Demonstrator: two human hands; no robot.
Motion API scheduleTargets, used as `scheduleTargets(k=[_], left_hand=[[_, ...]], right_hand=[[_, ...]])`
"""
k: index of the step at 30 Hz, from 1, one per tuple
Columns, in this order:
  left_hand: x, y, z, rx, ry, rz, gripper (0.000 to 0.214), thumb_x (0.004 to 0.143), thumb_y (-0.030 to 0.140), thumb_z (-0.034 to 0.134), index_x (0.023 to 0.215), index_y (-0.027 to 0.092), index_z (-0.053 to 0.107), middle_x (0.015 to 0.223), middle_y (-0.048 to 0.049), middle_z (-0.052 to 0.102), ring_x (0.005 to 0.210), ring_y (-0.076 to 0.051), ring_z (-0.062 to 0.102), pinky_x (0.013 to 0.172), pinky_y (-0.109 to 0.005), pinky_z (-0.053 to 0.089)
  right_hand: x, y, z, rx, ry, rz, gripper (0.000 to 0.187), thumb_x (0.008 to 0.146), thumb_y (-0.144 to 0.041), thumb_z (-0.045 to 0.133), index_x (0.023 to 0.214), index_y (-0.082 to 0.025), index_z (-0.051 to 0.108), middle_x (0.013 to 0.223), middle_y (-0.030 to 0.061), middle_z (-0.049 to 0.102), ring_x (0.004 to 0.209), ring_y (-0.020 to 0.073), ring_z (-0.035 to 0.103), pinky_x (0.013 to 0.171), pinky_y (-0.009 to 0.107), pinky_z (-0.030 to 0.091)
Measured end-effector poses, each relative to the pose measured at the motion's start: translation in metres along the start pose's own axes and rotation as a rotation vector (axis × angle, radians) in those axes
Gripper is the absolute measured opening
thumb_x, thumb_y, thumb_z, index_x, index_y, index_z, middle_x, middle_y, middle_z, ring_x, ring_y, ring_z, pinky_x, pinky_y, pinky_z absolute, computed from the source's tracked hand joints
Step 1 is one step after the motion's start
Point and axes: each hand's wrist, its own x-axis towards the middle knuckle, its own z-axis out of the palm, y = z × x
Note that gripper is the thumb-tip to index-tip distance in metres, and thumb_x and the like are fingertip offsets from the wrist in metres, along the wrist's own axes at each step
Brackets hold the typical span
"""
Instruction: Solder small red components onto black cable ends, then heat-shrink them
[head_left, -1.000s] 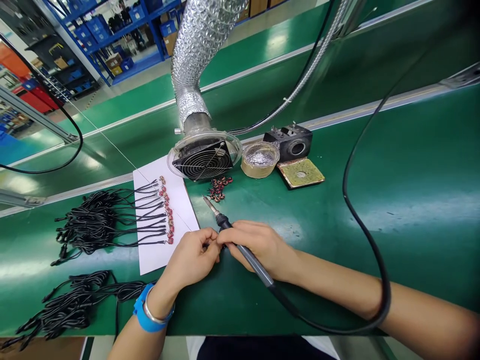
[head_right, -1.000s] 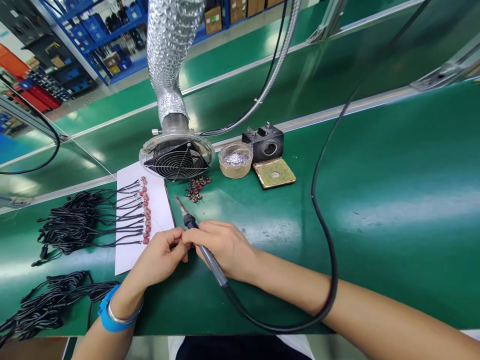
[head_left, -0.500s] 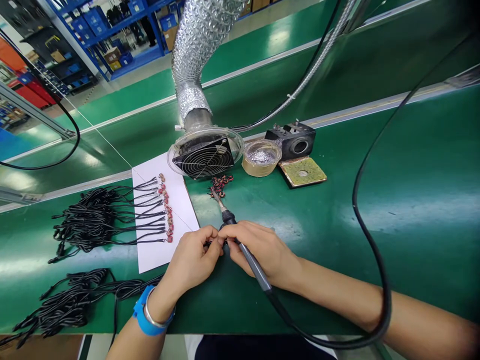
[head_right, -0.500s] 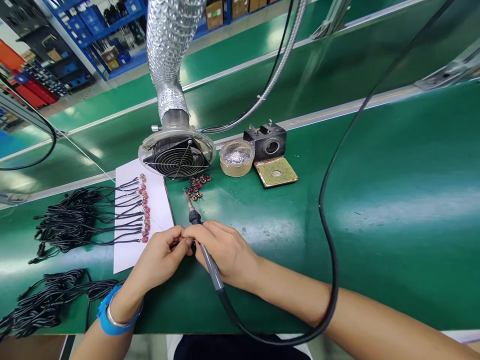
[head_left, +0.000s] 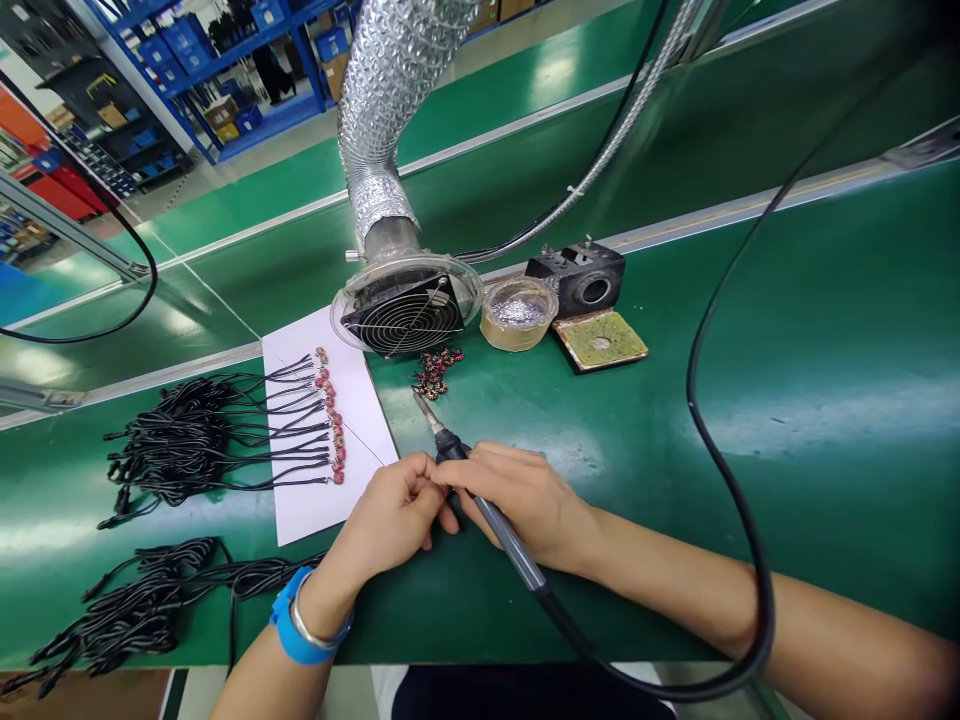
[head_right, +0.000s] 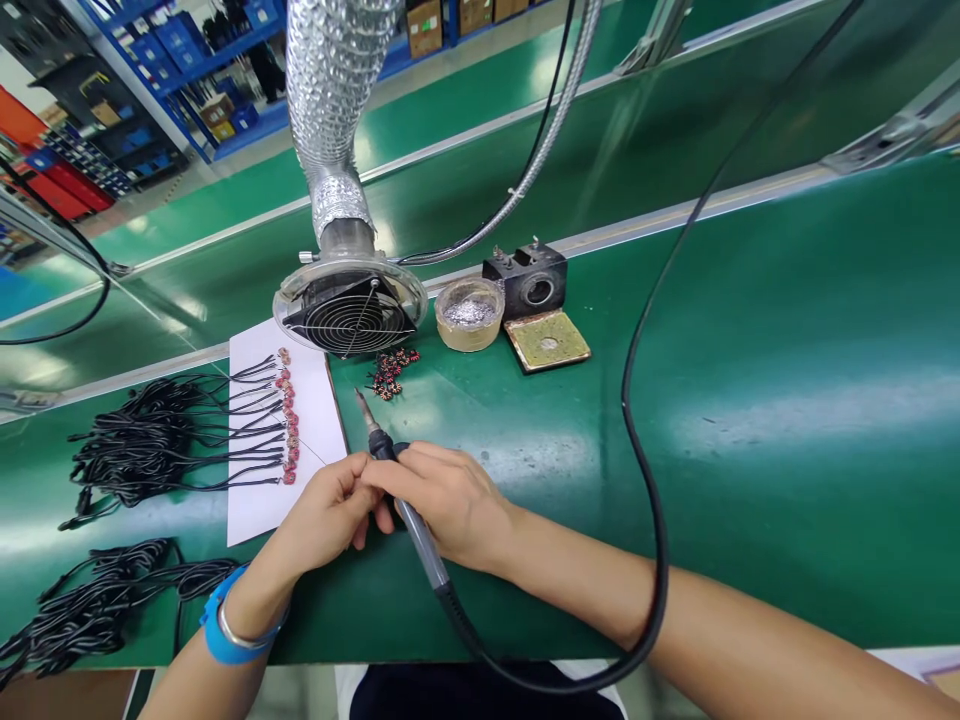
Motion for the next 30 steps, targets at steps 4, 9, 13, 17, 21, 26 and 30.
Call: scheduleTargets(k=[4,9,13,17,21,26,30], left_hand=[[-0.002,-0.001,0.004,-0.008,0.082,-0.001,0.021,0.093,0.038,0.046,0.083,0.020,0.048,0.064,0.0007,0.069,0.038,-0.006,0.047,0.039,-0.017,0.032],[-0.004,-0.002,0.010,0.018,0.151,0.001,0.020,0.093,0.037,0.046,0.083,0.020,0.049,0.065,0.0008,0.070,0.039,-0.007,0.048,0.040,-0.017,0.034],[-0.004,-0.003,0.013,0.015,0.181,-0.005,0.018,0.092,0.034,0.045,0.081,0.021,0.048,0.064,0.0021,0.070,0.040,-0.007,0.048,0.039,-0.016,0.032],[-0.004,-0.003,0.012,0.013,0.181,-0.012,0.015,0.090,0.032,0.046,0.081,0.021,0.048,0.065,0.0022,0.070,0.041,-0.007,0.049,0.039,-0.016,0.032],[-0.003,-0.003,0.012,0.018,0.184,-0.016,0.017,0.090,0.034,0.047,0.080,0.021,0.048,0.065,0.0018,0.070,0.041,-0.007,0.049,0.040,-0.016,0.032],[-0.004,-0.003,0.012,0.037,0.187,-0.007,0.018,0.091,0.035,0.046,0.081,0.021,0.049,0.065,0.0016,0.070,0.042,-0.008,0.050,0.042,-0.018,0.035],[-0.005,0.000,0.013,0.054,0.183,-0.006,0.017,0.092,0.033,0.046,0.081,0.021,0.049,0.066,0.0019,0.070,0.043,-0.008,0.050,0.043,-0.018,0.035]], right_hand=[[0.002,-0.007,-0.022,0.032,0.098,0.040,0.027,0.089,-0.008,0.048,0.109,-0.020,0.061,0.075,0.0005,0.066,0.062,0.0137,0.053,0.062,0.026,0.048],[-0.013,-0.027,-0.048,0.113,0.263,0.186,0.039,0.088,-0.009,0.054,0.124,-0.024,0.058,0.087,0.0032,0.071,0.069,0.0149,0.064,0.064,0.028,0.053],[-0.033,-0.033,-0.047,0.157,0.335,0.277,0.031,0.086,-0.013,0.056,0.113,-0.023,0.066,0.080,0.0039,0.066,0.066,0.0165,0.062,0.058,0.029,0.052],[-0.040,-0.032,-0.041,0.210,0.373,0.333,0.022,0.084,-0.015,0.057,0.101,-0.022,0.068,0.068,0.0008,0.063,0.055,0.0143,0.058,0.050,0.027,0.048],[-0.037,-0.030,-0.039,0.226,0.377,0.337,0.019,0.083,-0.015,0.058,0.097,-0.021,0.068,0.067,0.0007,0.064,0.053,0.0141,0.057,0.049,0.027,0.047],[-0.036,-0.032,-0.039,0.229,0.366,0.324,0.023,0.082,-0.013,0.056,0.100,-0.022,0.068,0.069,0.0014,0.065,0.055,0.0146,0.058,0.049,0.028,0.048],[-0.035,-0.033,-0.039,0.252,0.362,0.307,0.024,0.081,-0.011,0.056,0.100,-0.021,0.068,0.071,0.0019,0.067,0.057,0.0147,0.060,0.051,0.028,0.050]])
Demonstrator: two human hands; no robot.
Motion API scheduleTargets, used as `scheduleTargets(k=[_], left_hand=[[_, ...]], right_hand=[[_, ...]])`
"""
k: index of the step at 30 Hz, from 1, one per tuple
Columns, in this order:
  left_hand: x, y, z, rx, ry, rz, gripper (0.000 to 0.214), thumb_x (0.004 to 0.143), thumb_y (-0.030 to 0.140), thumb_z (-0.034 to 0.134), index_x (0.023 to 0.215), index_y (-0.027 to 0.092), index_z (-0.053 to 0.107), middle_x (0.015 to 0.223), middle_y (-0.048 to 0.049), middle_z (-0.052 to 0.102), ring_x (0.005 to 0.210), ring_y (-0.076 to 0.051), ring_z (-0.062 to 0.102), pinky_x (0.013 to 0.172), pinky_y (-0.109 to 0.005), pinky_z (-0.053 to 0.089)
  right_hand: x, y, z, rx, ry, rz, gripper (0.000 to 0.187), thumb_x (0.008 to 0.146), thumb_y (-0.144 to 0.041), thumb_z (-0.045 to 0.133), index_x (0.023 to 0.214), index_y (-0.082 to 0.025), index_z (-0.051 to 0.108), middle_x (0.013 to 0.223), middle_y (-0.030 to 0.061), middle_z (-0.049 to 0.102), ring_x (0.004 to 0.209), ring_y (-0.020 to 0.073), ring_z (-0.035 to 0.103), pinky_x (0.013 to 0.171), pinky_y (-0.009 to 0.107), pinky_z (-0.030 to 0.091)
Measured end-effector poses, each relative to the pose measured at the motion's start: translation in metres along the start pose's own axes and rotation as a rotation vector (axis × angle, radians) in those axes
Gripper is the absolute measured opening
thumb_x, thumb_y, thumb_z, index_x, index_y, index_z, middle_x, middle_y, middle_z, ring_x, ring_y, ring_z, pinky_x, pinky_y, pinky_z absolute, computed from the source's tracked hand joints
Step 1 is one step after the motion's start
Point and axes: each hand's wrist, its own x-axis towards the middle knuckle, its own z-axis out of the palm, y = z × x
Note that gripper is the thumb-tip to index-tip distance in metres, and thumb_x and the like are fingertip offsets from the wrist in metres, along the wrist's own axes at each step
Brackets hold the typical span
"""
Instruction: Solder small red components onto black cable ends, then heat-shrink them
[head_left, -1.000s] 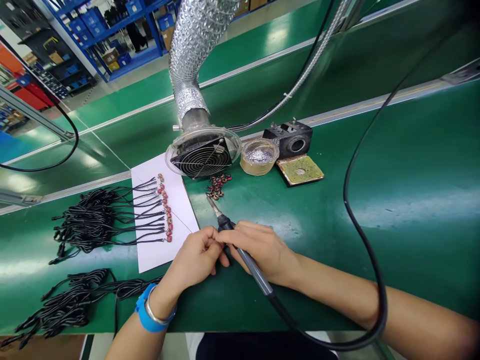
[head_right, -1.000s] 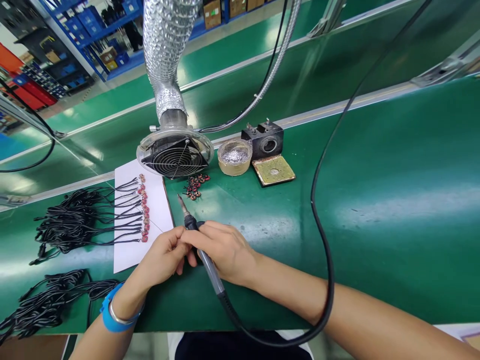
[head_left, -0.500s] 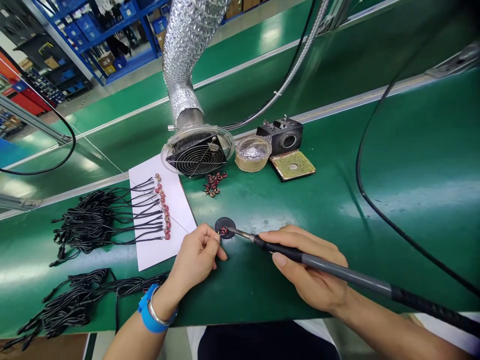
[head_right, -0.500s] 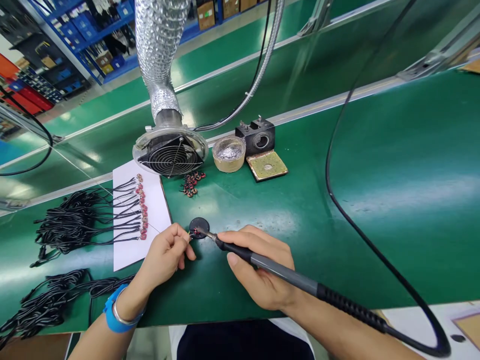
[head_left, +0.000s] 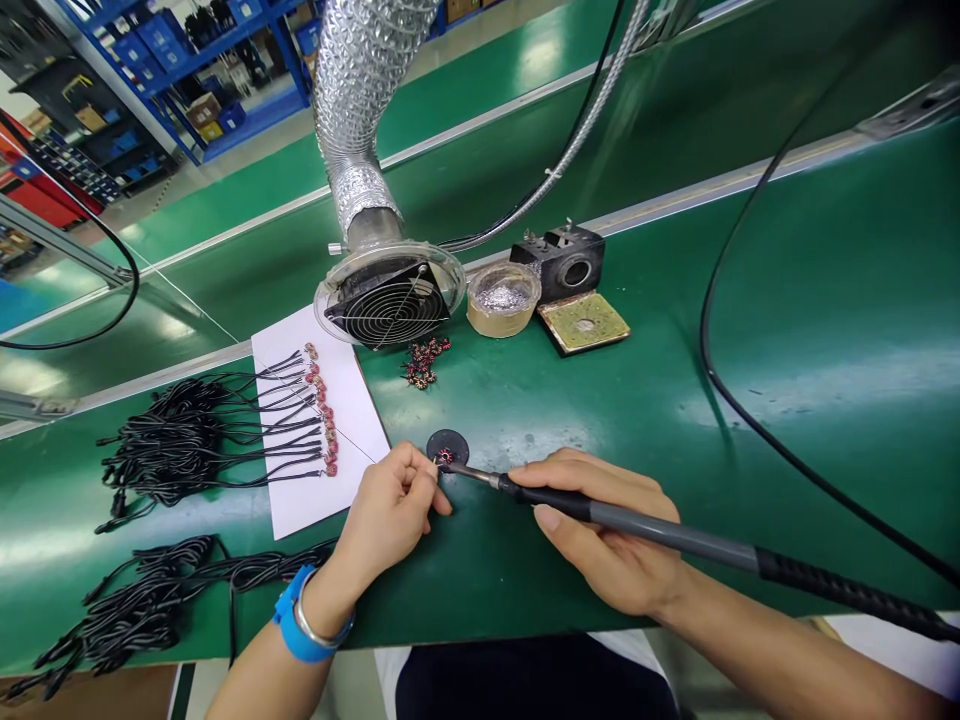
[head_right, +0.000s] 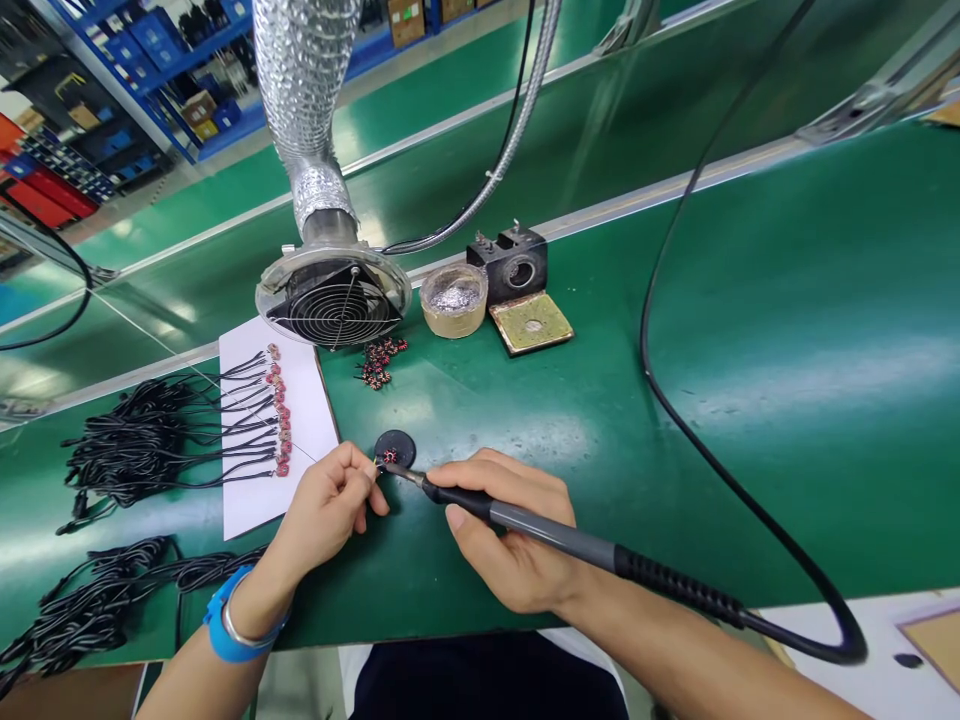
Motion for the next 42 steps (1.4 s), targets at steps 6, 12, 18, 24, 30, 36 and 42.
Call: scheduleTargets(k=[6,12,18,24,30,36,42], left_hand=[[0.000,0.001,0.000,0.025,-0.007,0.012,0.016,0.092,0.032,0.046,0.081,0.021,0.048,0.066,0.0025,0.070,0.043,-0.008,0.051,0.044,-0.018,0.036],[0.000,0.002,-0.001,0.040,-0.019,0.013,0.015,0.093,0.030,0.045,0.082,0.021,0.048,0.067,0.0031,0.070,0.043,-0.008,0.051,0.044,-0.018,0.036],[-0.001,0.003,-0.001,0.042,-0.016,0.004,0.015,0.093,0.030,0.045,0.082,0.021,0.048,0.066,0.0034,0.070,0.043,-0.007,0.050,0.044,-0.018,0.037],[0.001,0.002,-0.001,0.040,-0.013,-0.004,0.016,0.093,0.031,0.045,0.081,0.021,0.048,0.066,0.0031,0.070,0.043,-0.007,0.050,0.044,-0.018,0.036],[0.002,0.003,-0.001,0.017,-0.009,-0.018,0.017,0.092,0.031,0.044,0.080,0.020,0.049,0.063,0.0028,0.069,0.042,-0.007,0.048,0.043,-0.018,0.035],[0.003,0.001,-0.003,0.002,-0.012,-0.016,0.015,0.092,0.029,0.042,0.084,0.020,0.051,0.062,0.0032,0.067,0.040,-0.007,0.045,0.041,-0.017,0.033],[0.002,0.004,-0.004,0.018,-0.012,-0.002,0.020,0.095,0.034,0.041,0.084,0.020,0.050,0.062,0.0031,0.066,0.040,-0.007,0.045,0.041,-0.017,0.032]], right_hand=[[0.002,-0.003,0.001,-0.009,-0.007,-0.009,0.025,0.080,-0.011,0.055,0.098,-0.020,0.069,0.068,0.0023,0.065,0.055,0.0144,0.059,0.048,0.027,0.049],[0.003,-0.006,-0.001,0.000,0.005,-0.033,0.026,0.079,-0.009,0.054,0.098,-0.020,0.068,0.068,0.0027,0.064,0.054,0.0145,0.058,0.047,0.027,0.048],[0.003,-0.005,-0.002,0.034,0.025,-0.058,0.029,0.078,-0.008,0.053,0.101,-0.019,0.068,0.067,0.0024,0.061,0.055,0.0141,0.055,0.048,0.028,0.046],[0.003,-0.005,-0.002,0.048,0.033,-0.059,0.030,0.079,-0.007,0.053,0.103,-0.019,0.067,0.067,0.0019,0.059,0.057,0.0138,0.054,0.049,0.028,0.045],[0.006,-0.003,-0.002,0.042,0.081,-0.081,0.033,0.080,-0.006,0.054,0.107,-0.020,0.067,0.073,0.0027,0.060,0.063,0.0147,0.056,0.053,0.029,0.046],[0.022,-0.007,-0.006,0.017,0.054,-0.119,0.033,0.082,-0.009,0.054,0.110,-0.021,0.066,0.081,0.0048,0.065,0.068,0.0163,0.058,0.058,0.031,0.049],[0.044,-0.007,0.006,-0.035,-0.086,-0.121,0.031,0.091,-0.013,0.051,0.119,-0.024,0.058,0.085,0.0013,0.071,0.065,0.0124,0.065,0.061,0.025,0.053]])
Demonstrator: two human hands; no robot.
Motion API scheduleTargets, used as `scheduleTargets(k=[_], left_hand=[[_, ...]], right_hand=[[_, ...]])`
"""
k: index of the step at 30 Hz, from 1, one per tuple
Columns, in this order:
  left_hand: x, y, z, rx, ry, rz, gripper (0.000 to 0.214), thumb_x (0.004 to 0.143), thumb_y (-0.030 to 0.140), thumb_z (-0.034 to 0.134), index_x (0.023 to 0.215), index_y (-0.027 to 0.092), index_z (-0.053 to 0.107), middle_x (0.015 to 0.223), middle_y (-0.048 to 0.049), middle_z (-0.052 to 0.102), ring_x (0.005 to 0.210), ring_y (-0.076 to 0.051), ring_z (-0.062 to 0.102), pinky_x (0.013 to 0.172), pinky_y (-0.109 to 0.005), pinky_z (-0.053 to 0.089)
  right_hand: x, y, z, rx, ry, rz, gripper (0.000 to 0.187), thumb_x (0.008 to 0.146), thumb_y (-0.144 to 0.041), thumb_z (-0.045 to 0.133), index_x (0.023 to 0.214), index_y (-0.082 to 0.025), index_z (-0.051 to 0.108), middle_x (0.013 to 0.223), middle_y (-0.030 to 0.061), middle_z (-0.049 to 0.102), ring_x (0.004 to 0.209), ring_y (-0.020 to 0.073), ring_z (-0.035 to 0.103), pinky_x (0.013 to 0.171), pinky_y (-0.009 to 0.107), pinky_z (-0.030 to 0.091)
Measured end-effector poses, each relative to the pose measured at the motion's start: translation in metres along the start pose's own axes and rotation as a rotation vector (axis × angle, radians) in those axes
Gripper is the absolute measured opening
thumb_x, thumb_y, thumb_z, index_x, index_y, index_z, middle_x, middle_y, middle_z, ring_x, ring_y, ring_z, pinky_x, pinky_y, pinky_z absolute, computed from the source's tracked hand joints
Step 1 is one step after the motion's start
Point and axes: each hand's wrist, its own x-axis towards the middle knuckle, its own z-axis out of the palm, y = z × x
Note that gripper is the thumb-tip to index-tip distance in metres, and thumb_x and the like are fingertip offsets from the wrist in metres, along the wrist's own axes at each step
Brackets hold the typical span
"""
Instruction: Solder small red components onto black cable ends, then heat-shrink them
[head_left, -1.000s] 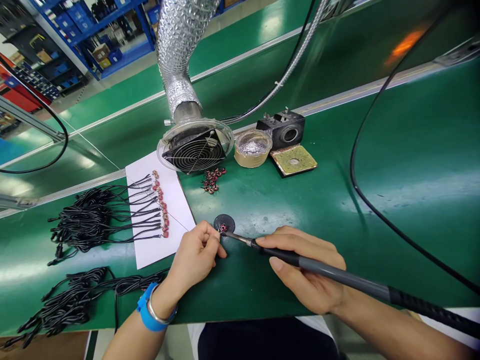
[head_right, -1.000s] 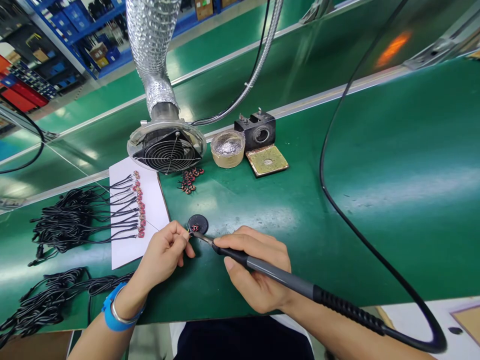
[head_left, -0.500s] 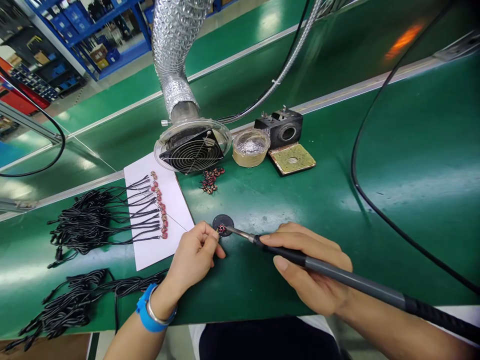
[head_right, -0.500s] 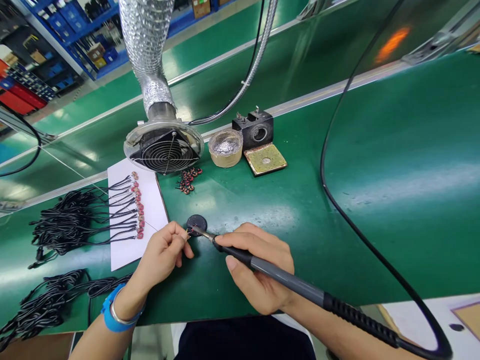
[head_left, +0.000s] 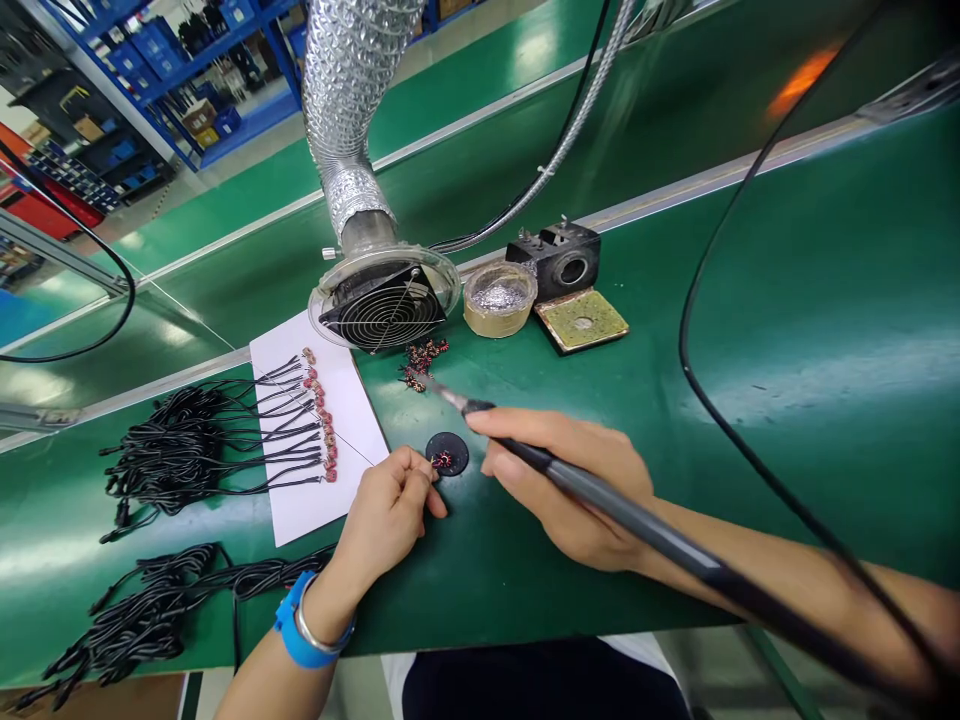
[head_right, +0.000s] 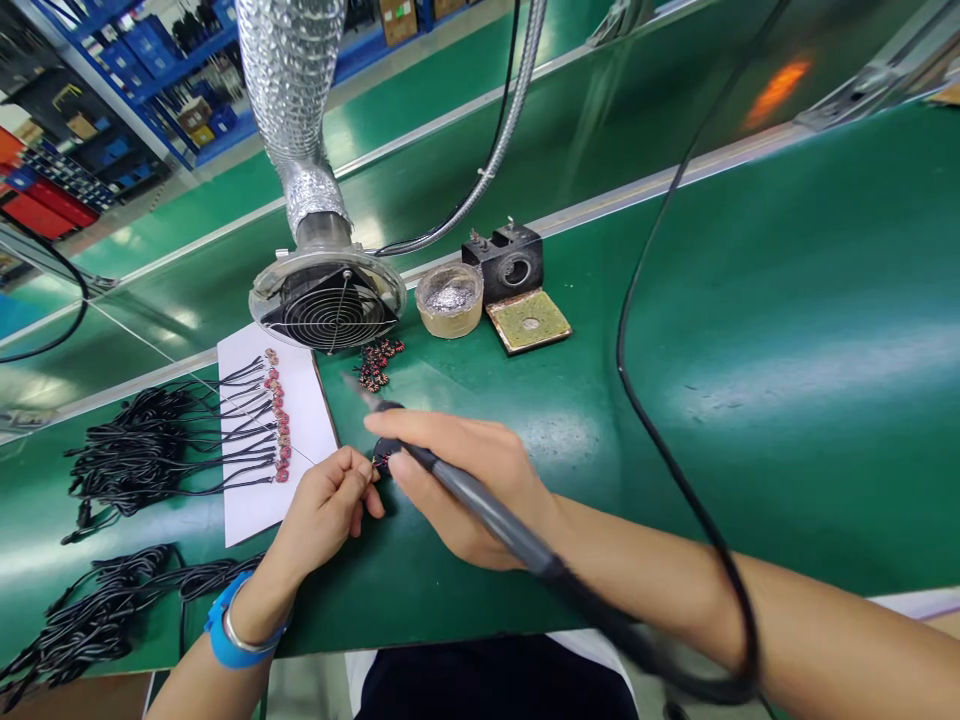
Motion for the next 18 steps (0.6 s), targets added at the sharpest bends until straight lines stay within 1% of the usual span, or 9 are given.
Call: scheduleTargets(k=[3,6,9,11,15,18], left_hand=[[-0.001,0.001,0.000,0.003,0.005,0.007,0.020,0.096,0.035,0.039,0.085,0.021,0.047,0.063,0.0036,0.066,0.040,-0.007,0.045,0.042,-0.018,0.034],[-0.002,0.001,-0.001,0.004,-0.004,0.016,0.019,0.097,0.034,0.039,0.084,0.022,0.045,0.064,0.0044,0.065,0.041,-0.007,0.045,0.044,-0.019,0.034],[-0.004,0.000,-0.002,0.007,-0.016,0.035,0.021,0.097,0.035,0.039,0.083,0.022,0.046,0.064,0.0044,0.065,0.044,-0.008,0.044,0.046,-0.020,0.034],[-0.005,0.001,-0.003,0.030,-0.019,0.056,0.023,0.098,0.037,0.039,0.083,0.022,0.047,0.064,0.0042,0.065,0.047,-0.009,0.044,0.050,-0.022,0.035],[-0.006,0.003,-0.005,0.116,-0.038,0.129,0.027,0.099,0.039,0.039,0.081,0.022,0.048,0.064,0.0032,0.066,0.057,-0.012,0.051,0.061,-0.025,0.039],[-0.007,0.005,-0.005,0.154,-0.034,0.153,0.028,0.099,0.038,0.039,0.079,0.022,0.049,0.066,0.0028,0.066,0.059,-0.013,0.052,0.063,-0.026,0.038]], right_hand=[[0.005,0.012,0.015,-0.020,-0.023,-0.040,0.025,0.091,-0.009,0.050,0.111,-0.022,0.058,0.088,0.0011,0.072,0.067,0.0103,0.065,0.064,0.022,0.053],[0.002,0.026,0.027,-0.062,-0.077,-0.099,0.018,0.087,-0.009,0.054,0.100,-0.021,0.059,0.082,0.0015,0.069,0.069,0.0136,0.062,0.067,0.025,0.052],[-0.004,0.038,0.034,-0.094,-0.153,-0.110,0.018,0.086,-0.010,0.054,0.100,-0.021,0.058,0.078,0.0013,0.066,0.069,0.0153,0.057,0.066,0.027,0.050],[-0.008,0.043,0.036,-0.100,-0.174,-0.104,0.017,0.088,-0.010,0.052,0.100,-0.021,0.058,0.079,0.0015,0.066,0.070,0.0152,0.055,0.066,0.026,0.049],[-0.010,0.046,0.038,-0.112,-0.168,-0.121,0.016,0.092,-0.011,0.049,0.099,-0.021,0.059,0.074,0.0011,0.064,0.065,0.0146,0.051,0.063,0.026,0.046],[-0.011,0.045,0.039,-0.110,-0.160,-0.153,0.019,0.091,-0.010,0.048,0.102,-0.021,0.059,0.072,0.0007,0.062,0.064,0.0145,0.049,0.061,0.025,0.045]])
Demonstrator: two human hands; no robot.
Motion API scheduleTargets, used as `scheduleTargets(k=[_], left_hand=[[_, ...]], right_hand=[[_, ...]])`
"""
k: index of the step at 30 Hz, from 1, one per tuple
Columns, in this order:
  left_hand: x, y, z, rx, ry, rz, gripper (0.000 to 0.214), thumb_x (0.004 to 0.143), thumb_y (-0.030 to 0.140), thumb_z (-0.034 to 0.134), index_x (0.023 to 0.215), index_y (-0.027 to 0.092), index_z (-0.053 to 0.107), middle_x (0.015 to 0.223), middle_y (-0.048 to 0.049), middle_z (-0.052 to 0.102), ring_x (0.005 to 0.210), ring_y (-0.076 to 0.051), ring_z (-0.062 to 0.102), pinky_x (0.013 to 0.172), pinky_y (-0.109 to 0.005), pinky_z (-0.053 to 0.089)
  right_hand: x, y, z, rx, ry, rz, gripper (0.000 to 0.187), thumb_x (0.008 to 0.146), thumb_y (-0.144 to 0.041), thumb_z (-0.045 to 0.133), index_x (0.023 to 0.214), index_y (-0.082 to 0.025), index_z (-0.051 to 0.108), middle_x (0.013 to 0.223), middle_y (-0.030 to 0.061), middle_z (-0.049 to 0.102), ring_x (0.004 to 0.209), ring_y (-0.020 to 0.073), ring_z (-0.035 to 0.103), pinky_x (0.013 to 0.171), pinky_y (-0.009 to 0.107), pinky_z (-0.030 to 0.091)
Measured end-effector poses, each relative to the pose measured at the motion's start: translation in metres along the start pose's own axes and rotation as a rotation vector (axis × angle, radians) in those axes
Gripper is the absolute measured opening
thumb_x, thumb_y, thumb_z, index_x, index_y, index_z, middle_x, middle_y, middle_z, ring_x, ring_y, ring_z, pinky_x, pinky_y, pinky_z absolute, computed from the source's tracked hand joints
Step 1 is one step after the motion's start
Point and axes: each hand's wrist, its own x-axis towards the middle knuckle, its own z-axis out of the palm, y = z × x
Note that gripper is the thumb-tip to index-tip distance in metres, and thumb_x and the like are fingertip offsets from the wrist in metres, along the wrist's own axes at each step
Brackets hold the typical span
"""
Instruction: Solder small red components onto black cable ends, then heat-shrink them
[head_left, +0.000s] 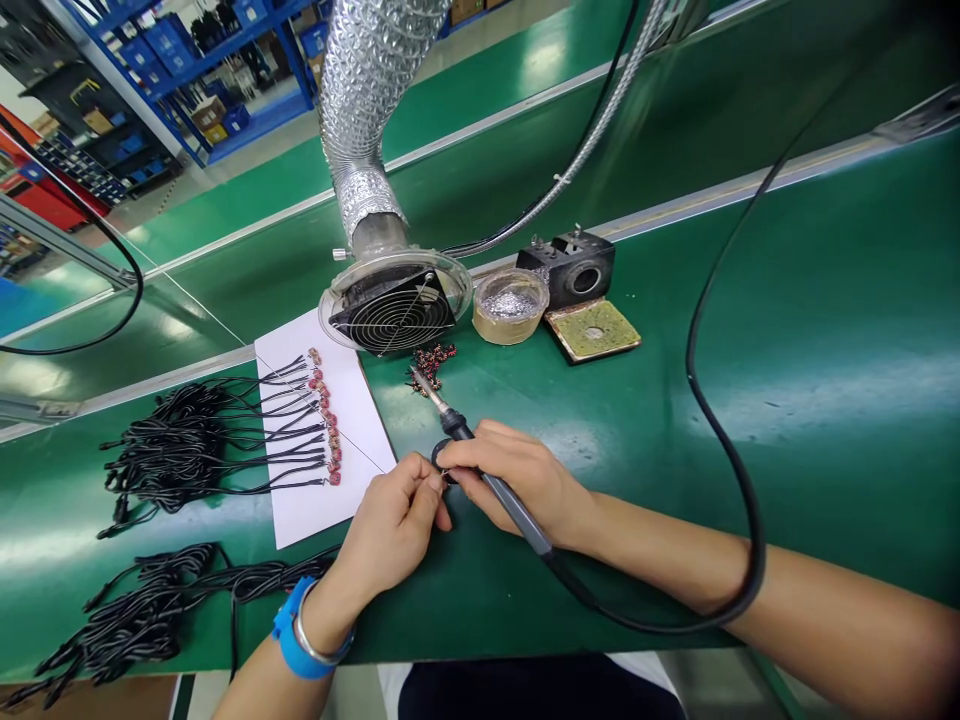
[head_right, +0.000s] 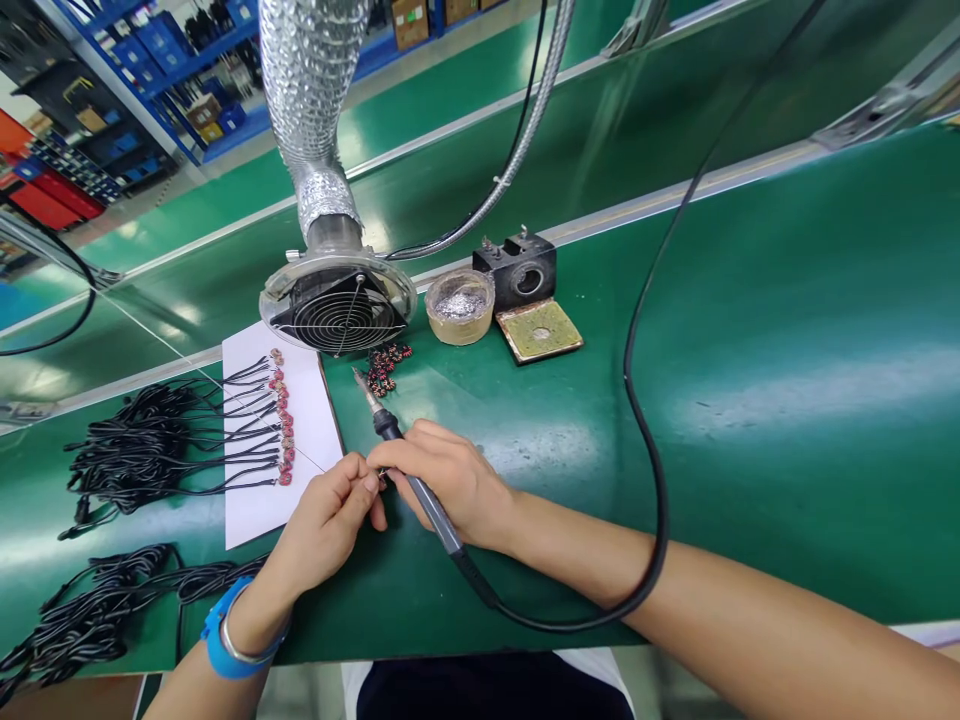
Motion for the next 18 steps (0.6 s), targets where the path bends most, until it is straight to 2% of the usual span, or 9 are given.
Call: scheduleTargets(k=[8,14,18], left_hand=[[-0.003,0.007,0.000,0.056,0.026,0.005,0.027,0.098,0.034,0.040,0.078,0.022,0.053,0.067,0.0022,0.063,0.058,-0.014,0.052,0.059,-0.025,0.037],[-0.001,0.005,0.002,0.059,0.090,0.000,0.024,0.097,0.034,0.042,0.079,0.022,0.052,0.066,0.0028,0.059,0.052,-0.012,0.048,0.054,-0.024,0.034],[0.000,0.002,0.006,-0.014,0.117,-0.040,0.026,0.097,0.036,0.043,0.078,0.021,0.052,0.063,0.0032,0.059,0.049,-0.010,0.046,0.051,-0.022,0.034]], right_hand=[[0.003,-0.004,-0.001,-0.091,-0.018,-0.091,0.021,0.090,-0.008,0.046,0.097,-0.021,0.061,0.065,-0.0008,0.051,0.063,0.0156,0.044,0.058,0.025,0.041],[0.003,-0.014,-0.001,0.004,0.019,0.026,0.025,0.086,-0.005,0.047,0.104,-0.020,0.055,0.075,0.0001,0.063,0.064,0.0138,0.049,0.064,0.025,0.047],[0.000,-0.018,0.000,0.070,0.018,0.171,0.027,0.084,-0.007,0.050,0.107,-0.020,0.055,0.078,0.0009,0.063,0.070,0.0135,0.058,0.065,0.024,0.051]])
